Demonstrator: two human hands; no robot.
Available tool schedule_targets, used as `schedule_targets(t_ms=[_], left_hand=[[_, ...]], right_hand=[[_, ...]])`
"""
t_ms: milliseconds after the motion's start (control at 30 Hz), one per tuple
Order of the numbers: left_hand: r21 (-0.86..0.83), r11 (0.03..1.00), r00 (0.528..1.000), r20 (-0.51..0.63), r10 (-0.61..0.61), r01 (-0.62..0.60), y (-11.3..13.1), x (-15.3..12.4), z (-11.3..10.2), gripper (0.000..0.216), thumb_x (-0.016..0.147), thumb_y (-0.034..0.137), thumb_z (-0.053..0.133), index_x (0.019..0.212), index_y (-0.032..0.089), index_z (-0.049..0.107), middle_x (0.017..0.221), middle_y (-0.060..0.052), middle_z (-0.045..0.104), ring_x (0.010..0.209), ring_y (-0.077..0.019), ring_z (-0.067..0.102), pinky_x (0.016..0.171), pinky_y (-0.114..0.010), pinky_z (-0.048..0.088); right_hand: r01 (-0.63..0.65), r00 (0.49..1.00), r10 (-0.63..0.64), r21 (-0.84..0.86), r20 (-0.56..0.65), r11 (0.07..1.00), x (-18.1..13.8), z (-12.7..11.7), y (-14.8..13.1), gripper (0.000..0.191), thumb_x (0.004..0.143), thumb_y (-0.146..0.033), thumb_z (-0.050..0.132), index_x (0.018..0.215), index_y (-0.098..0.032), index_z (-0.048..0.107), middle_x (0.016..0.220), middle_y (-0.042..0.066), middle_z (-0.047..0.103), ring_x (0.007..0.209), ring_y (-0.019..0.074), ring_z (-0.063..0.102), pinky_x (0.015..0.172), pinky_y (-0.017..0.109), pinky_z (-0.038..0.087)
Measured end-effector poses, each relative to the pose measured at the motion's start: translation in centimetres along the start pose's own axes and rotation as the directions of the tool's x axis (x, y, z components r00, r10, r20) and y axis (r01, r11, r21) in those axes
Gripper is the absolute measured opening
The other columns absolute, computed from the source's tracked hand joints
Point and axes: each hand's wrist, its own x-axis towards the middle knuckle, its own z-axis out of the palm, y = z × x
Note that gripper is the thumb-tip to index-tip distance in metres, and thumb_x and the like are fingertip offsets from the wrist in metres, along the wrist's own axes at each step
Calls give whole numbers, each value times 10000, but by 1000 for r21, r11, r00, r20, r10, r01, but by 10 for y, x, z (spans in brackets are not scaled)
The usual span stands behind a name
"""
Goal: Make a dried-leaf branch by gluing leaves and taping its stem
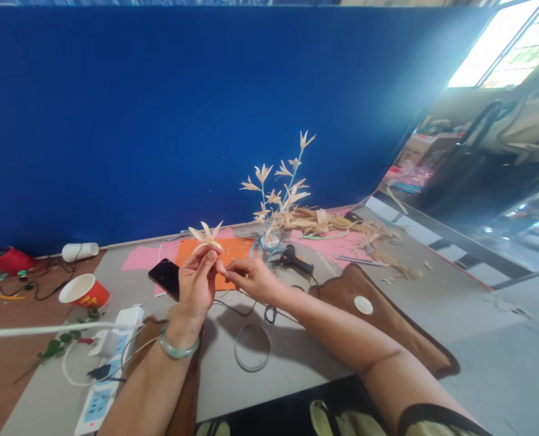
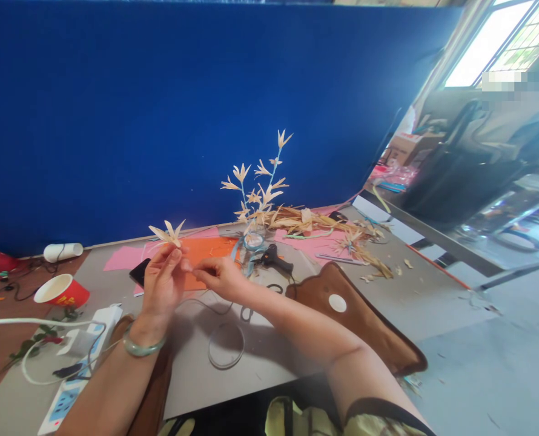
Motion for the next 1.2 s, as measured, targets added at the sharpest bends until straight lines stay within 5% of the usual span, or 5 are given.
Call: schedule_targets(t_ms=[433,867,1200], left_hand=[[109,990,996,13,87,-88,3,-5,6,87,787,257,722,785,174,695,602,18,598,533,-71,529,582,-209,440],[141,983,992,60,113,-120,-10,-7,4,121,768,226,727,691,185,642,576,27,577,515,-78,501,532,-212,412],[183,983,999,20,-29,24,-15,8,19,184,697,301,772,731,166,651,597,25,585,528,-74,536,553,-204,460]], right_hand=[[120,989,-132,-146,-72,982,4,6,11,178,847,-185,551,744,-125,683,612,12,612,557,90,493,550,199,351],[144,983,-157,-125,-97,982,10,2,23,213,844,-204,563,677,-128,672,610,5,598,562,87,483,563,194,353],[-2,992,-8,-80,-125,997,8,-8,43,142,812,-207,570,805,-126,686,567,-3,591,522,103,510,544,212,386]])
